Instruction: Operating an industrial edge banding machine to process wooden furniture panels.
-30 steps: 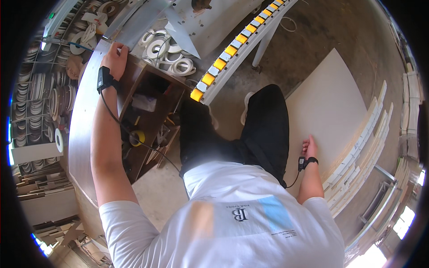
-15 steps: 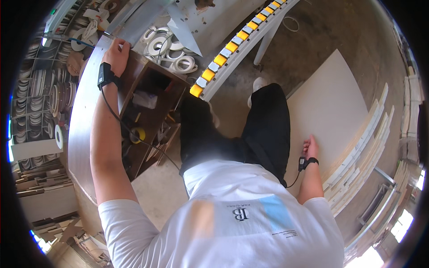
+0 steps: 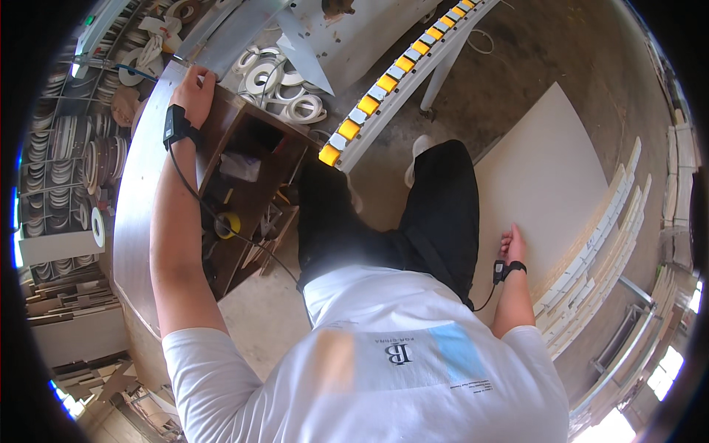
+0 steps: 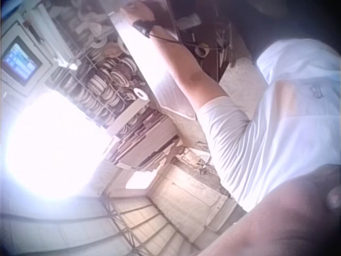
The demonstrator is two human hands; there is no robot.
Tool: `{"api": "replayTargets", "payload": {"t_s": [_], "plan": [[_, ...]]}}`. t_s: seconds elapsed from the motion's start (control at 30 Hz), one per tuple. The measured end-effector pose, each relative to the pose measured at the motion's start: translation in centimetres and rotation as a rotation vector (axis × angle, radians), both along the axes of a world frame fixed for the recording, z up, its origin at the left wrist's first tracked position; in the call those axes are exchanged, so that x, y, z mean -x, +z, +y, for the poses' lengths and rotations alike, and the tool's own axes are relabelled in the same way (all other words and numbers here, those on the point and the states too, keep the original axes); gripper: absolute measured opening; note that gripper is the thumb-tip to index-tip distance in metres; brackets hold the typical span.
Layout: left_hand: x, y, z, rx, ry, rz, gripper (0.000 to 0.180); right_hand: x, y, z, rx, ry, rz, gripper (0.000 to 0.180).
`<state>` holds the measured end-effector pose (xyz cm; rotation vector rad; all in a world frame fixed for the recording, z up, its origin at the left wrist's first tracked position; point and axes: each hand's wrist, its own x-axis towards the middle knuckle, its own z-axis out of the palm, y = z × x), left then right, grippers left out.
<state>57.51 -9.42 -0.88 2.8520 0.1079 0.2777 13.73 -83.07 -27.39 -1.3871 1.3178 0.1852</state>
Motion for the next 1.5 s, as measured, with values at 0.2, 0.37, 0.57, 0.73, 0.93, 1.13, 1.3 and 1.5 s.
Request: {"api": "replayTargets", "payload": {"t_s": [0.2,0.37,0.57,0.73,0.93,1.13,1.3,1.5], "plan": [[0.34,0.1,-0.23,-0.004,0.003,0.0,0.036,0.18,-0.18,-0.1,0.004,-0.018,0.004,0.051],[0.62,0.24,-0.41,0.001,0.005,-0.013,0.036,0.08,-0.04,0.0,0.004,-0.016,0.007,0.05],[0.62,0.37,-0.58,-0.006,0.001,-0.003,0.036,0.17,-0.04,0.0,0.02,-0.019,0.0,0.049],[0.43,0.1,-0.29,-0.005,-0.017,-0.025,0.035,0.34,-0.43,-0.21,0.021,-0.017,-0.009,0.049],[0.62,0.22,-0.33,-0.005,0.0,-0.02,0.035,0.0,0.19,0.33,0.038,-0.008,-0.01,0.05],[0.43,-0.01,-0.31,0.006,0.002,-0.013,0.035,0.46,-0.44,-0.31,0.016,-0.01,-0.006,0.053],[0.32,0.04,-0.11,0.003,-0.007,-0.01,0.035,0.2,-0.09,-0.07,0.012,0.0,-0.009,0.056],[0.37,0.11,-0.39,0.001,-0.009,-0.006,0.035,0.49,-0.14,-0.21,0.044,0.02,0.0,0.031]]}}
